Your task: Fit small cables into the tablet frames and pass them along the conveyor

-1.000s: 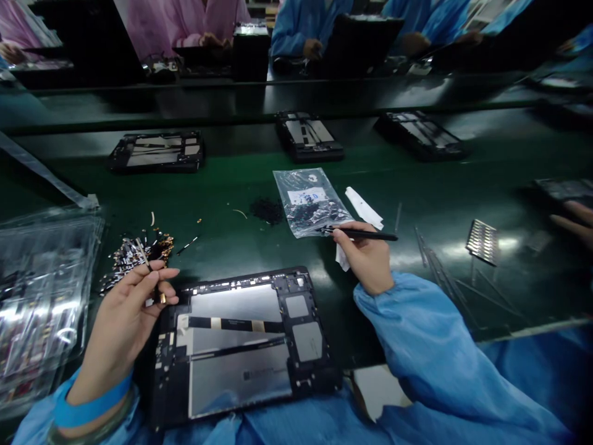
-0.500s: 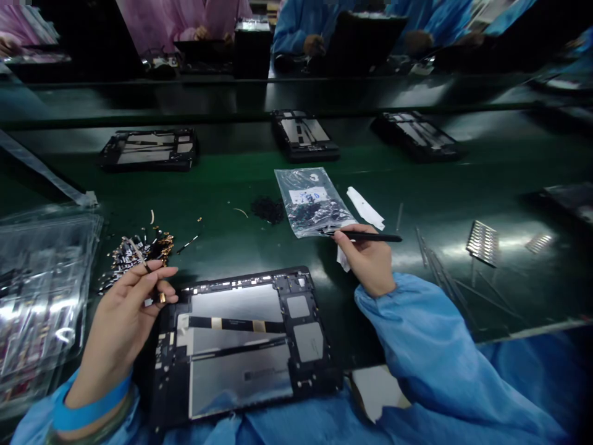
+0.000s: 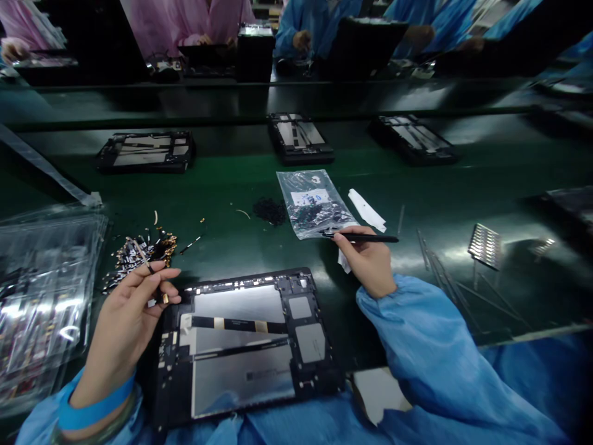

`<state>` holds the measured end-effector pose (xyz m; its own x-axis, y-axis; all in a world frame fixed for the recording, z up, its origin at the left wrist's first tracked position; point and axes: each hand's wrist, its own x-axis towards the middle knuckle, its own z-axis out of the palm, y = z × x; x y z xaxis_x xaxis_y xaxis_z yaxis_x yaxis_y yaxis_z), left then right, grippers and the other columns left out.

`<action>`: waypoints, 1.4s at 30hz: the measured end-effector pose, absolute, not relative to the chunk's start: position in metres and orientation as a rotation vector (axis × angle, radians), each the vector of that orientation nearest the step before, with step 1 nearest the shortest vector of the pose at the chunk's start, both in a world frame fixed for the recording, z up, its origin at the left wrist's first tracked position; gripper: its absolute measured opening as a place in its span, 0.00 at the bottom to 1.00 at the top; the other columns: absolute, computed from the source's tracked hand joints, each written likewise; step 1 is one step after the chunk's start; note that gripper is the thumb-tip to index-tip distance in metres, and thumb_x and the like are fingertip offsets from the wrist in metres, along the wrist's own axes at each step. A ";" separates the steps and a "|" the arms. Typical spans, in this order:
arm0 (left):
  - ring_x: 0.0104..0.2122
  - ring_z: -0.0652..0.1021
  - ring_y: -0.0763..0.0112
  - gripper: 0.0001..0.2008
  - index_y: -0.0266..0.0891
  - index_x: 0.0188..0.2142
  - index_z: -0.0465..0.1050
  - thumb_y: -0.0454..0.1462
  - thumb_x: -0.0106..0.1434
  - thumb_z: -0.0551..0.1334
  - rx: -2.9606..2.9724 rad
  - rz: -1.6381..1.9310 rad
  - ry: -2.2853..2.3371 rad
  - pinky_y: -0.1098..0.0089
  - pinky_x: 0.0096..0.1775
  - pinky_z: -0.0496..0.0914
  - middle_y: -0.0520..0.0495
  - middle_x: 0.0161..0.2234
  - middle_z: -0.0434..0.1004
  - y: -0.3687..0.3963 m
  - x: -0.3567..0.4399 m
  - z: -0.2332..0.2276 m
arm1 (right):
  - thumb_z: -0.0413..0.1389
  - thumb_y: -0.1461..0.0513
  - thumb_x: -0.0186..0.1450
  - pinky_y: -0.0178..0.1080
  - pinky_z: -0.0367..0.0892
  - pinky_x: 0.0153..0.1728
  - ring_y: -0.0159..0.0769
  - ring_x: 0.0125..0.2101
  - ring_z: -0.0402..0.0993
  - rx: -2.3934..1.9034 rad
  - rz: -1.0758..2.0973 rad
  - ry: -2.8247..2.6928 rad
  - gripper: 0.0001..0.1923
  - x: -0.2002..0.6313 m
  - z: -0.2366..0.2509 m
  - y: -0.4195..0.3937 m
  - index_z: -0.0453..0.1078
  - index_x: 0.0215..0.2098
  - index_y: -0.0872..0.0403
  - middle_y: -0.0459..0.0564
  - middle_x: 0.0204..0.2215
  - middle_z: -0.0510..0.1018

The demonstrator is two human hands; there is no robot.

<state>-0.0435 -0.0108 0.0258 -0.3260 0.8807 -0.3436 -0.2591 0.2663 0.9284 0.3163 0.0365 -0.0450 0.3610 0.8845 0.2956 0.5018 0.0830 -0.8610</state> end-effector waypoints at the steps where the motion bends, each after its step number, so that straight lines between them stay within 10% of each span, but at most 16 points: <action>1: 0.24 0.72 0.76 0.11 0.40 0.33 0.75 0.35 0.48 0.70 0.617 1.312 1.447 0.79 0.26 0.74 0.50 0.32 0.78 -0.011 -0.043 0.026 | 0.61 0.49 0.56 0.43 0.72 0.33 0.38 0.29 0.75 -1.569 0.456 -1.285 0.16 0.317 -0.045 0.037 0.71 0.33 0.51 0.49 0.30 0.77; 32: 0.19 0.72 0.77 0.15 0.37 0.34 0.72 0.39 0.48 0.71 0.611 1.124 1.242 0.78 0.20 0.67 0.49 0.27 0.78 -0.017 -0.016 0.034 | 0.65 0.47 0.51 0.48 0.75 0.36 0.43 0.30 0.79 -1.449 0.657 -1.140 0.19 0.308 -0.029 0.031 0.70 0.31 0.51 0.48 0.26 0.79; 42: 0.36 0.79 0.67 0.09 0.35 0.33 0.74 0.41 0.58 0.66 0.690 0.934 0.903 0.67 0.37 0.76 0.44 0.39 0.79 -0.027 0.001 0.044 | 0.66 0.56 0.55 0.30 0.75 0.26 0.32 0.25 0.78 -0.992 1.581 -1.147 0.11 0.204 0.032 0.006 0.72 0.29 0.54 0.48 0.27 0.81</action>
<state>0.0010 -0.0270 0.0438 0.2976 0.8913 -0.3421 -0.3727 0.4384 0.8179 0.2039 0.0058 0.0319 -0.2566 0.9623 -0.0902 -0.2131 -0.1474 -0.9658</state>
